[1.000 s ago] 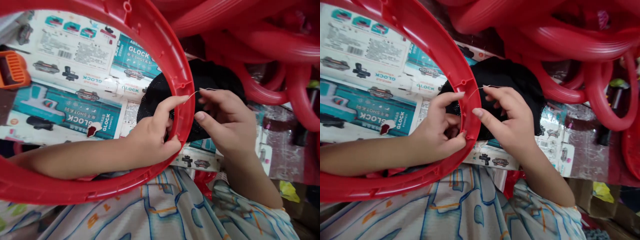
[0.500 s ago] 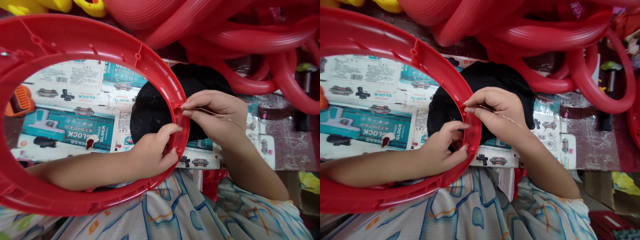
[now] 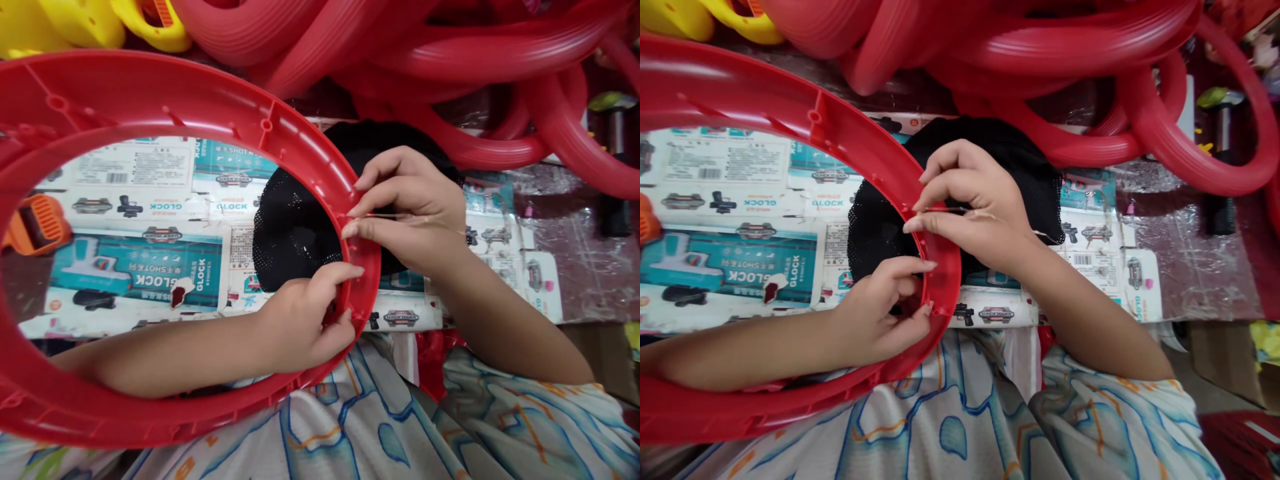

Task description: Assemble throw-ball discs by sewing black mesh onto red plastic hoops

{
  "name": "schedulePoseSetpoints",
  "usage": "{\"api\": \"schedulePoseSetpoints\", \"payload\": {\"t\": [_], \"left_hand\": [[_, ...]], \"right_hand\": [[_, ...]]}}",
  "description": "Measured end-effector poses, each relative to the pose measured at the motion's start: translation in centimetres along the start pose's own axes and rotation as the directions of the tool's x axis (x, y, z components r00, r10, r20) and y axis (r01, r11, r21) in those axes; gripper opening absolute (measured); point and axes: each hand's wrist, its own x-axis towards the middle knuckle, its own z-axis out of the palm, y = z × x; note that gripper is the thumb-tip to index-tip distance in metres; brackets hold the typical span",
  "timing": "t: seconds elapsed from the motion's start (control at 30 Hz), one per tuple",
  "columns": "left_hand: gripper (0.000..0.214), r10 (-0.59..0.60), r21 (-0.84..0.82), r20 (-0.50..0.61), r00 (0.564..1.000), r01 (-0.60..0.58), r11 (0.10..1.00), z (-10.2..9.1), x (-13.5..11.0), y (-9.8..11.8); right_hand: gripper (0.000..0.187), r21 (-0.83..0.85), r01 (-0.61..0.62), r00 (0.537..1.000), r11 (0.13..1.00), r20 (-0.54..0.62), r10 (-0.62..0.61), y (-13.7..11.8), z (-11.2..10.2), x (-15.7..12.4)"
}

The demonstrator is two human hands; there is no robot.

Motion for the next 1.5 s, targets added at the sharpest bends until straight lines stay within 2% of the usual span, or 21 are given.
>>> {"api": "schedulePoseSetpoints", "payload": {"t": [0.07,0.13,0.2,0.27,0.33,0.43,0.5,0.57,0.67,0.7,0.77,0.87,0.93,1.07,1.17,1.33,1.5], "left_hand": [[0.049,0.046,-0.068,-0.011,0.999,-0.046,0.997,0.3,-0.2,-0.2],[0.053,0.064,-0.125,-0.023,0.998,-0.067,0.990,0.7,-0.5,-0.5],[0.056,0.051,-0.179,-0.013,0.999,-0.053,0.982,1.0,-0.8,-0.7],[0.056,0.015,-0.232,0.001,1.000,-0.015,0.973,1.4,-1.2,-0.9],[0.055,-0.023,-0.283,0.007,1.000,0.024,0.959,1.7,-1.4,-1.0],[0.051,-0.074,-0.359,0.018,0.997,0.075,0.930,1.9,-1.7,-0.8],[0.046,-0.143,-0.412,0.065,0.988,0.158,0.898,1.7,-1.6,-0.6],[0.043,-0.245,-0.465,0.145,0.959,0.284,0.838,1.2,-1.2,-0.3],[0.044,-0.376,-0.540,0.260,0.889,0.457,0.707,0.1,0.1,0.1],[0.043,-0.398,-0.582,0.266,0.878,0.475,0.660,-0.3,0.6,0.3],[0.038,-0.417,-0.682,0.217,0.883,0.442,0.583,-0.9,1.7,0.4],[0.032,-0.410,-0.747,0.132,0.902,0.362,0.557,-1.3,3.0,0.6],[0.032,-0.405,-0.734,0.147,0.902,0.374,0.567,-1.4,3.3,0.7],[0.040,-0.443,-0.706,0.217,0.870,0.453,0.543,-1.4,3.2,0.7],[0.045,-0.454,-0.694,0.302,0.838,0.519,0.498,-1.6,2.8,0.5],[0.040,-0.340,-0.697,0.506,0.793,0.608,0.382,-2.0,2.3,-0.4],[0.041,-0.263,-0.693,0.581,0.770,0.638,0.336,-2.2,2.1,-1.3]], "right_hand": [[0.015,0.055,-0.067,0.997,0.996,-0.022,0.069,0.2,0.2,0.1],[0.020,0.225,-0.118,0.993,0.967,0.031,0.114,0.6,0.4,0.2],[0.018,0.439,-0.135,0.990,0.888,0.106,0.099,1.0,0.6,0.1],[0.022,0.571,-0.109,0.993,0.814,0.105,0.059,1.6,0.8,0.0],[0.038,0.593,-0.083,0.996,0.801,0.082,0.042,2.2,1.1,0.1],[0.073,0.617,-0.087,0.995,0.782,0.091,0.038,3.0,1.4,0.4],[0.084,0.660,-0.125,0.991,0.741,0.121,0.060,3.2,1.4,0.6],[0.075,0.687,-0.163,0.985,0.708,0.152,0.079,3.2,1.3,0.8],[0.052,0.701,-0.157,0.987,0.696,0.139,0.083,2.9,1.1,0.8],[0.048,0.702,-0.140,0.990,0.698,0.117,0.081,2.9,1.1,0.7],[0.046,0.691,-0.112,0.994,0.714,0.072,0.085,2.8,1.1,0.7],[0.048,0.658,-0.108,0.993,0.745,0.035,0.113,2.8,1.2,0.7],[0.051,0.660,-0.119,0.991,0.742,0.038,0.125,2.9,1.2,0.8],[0.053,0.701,-0.132,0.989,0.701,0.048,0.138,3.1,1.3,1.0],[0.053,0.683,-0.168,0.983,0.711,0.058,0.177,3.1,1.4,0.9],[0.055,0.678,-0.203,0.975,0.706,0.073,0.211,2.8,1.6,0.8],[0.050,0.711,-0.213,0.972,0.670,0.084,0.219,2.8,1.5,0.9]]}}
